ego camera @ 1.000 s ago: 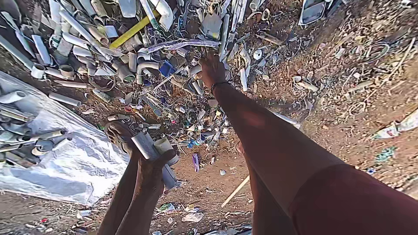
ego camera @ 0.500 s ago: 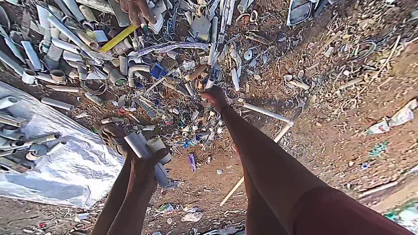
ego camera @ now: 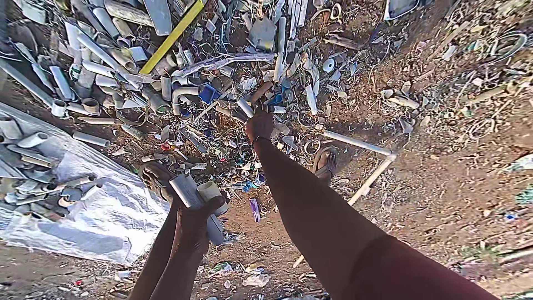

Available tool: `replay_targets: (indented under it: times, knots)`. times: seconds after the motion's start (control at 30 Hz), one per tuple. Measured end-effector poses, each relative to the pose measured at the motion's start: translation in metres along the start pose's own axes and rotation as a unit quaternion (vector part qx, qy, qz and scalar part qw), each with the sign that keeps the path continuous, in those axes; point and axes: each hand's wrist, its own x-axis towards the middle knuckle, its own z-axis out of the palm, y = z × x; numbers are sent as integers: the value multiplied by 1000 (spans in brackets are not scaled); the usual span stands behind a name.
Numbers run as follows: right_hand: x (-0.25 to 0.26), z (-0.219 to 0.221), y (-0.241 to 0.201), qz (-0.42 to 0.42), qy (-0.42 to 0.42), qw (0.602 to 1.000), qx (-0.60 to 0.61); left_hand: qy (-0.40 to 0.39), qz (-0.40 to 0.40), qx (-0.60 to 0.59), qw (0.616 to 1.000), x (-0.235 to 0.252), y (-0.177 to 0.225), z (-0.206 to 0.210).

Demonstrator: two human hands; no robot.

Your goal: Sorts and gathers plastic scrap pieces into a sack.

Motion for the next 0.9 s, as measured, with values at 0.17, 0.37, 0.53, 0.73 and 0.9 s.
replay_targets:
  times: [0.17,0.37,0.53,0.73,0.9]
  knots:
    - [-8,-1,30,-141,-74,987,-19,8,11,-3,1000,1,2,4]
    - [9,-45,70,-39,-29,956,289,3,28,-11,1000,1,7,6]
    - [80,-88,51,31,66,955,288,14,27,-7,1000,2,10,6]
    - [99,-119,0,78,-23,992,93,9,36,-12,999,18,-2,-7]
    - [63,-97,58,61,-18,969,240,15,38,-19,999,6,9,2]
